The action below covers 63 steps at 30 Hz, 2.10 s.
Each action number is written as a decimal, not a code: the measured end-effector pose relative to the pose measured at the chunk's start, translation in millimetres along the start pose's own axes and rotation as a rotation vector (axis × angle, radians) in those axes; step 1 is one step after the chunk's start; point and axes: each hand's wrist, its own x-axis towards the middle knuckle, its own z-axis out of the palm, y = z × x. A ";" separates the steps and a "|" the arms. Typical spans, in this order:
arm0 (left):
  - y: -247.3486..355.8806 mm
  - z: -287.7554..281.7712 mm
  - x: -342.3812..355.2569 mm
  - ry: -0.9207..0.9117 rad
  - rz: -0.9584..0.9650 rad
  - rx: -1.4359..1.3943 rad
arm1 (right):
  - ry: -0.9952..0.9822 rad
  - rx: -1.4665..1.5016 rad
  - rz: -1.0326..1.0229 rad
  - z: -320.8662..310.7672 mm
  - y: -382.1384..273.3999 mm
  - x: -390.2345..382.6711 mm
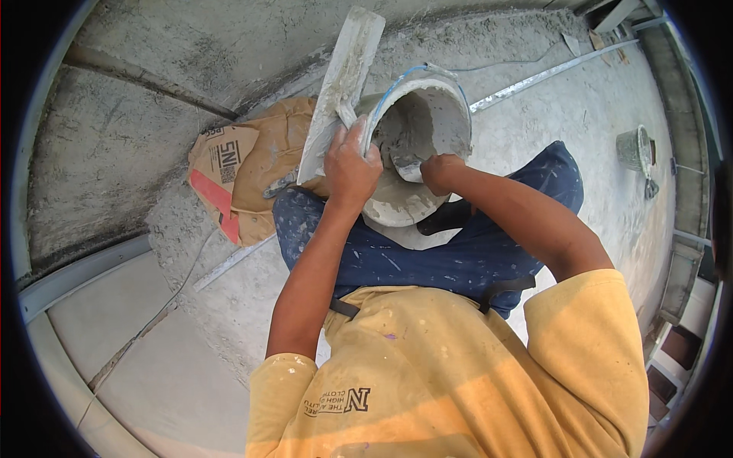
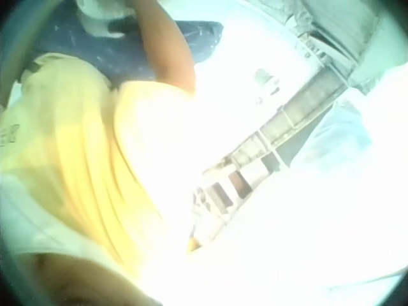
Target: The person applies mortar to the corner of a concrete wall using a trowel to scoop mortar from a hawk tool and spread it onto the wall, smoothing it as they go.
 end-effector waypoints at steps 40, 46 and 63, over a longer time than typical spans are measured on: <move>-11.2 -4.1 13.3 -0.037 -0.016 -0.054 | -0.034 0.061 -0.075 -0.3 -20.2 10.1; -23.9 -1.5 10.7 -0.001 -0.027 -0.059 | -0.283 0.405 -0.142 -21.8 -17.7 -4.8; -115.8 -102.8 37.3 -0.123 -0.390 0.243 | -0.176 1.298 -0.241 -45.6 20.1 -39.7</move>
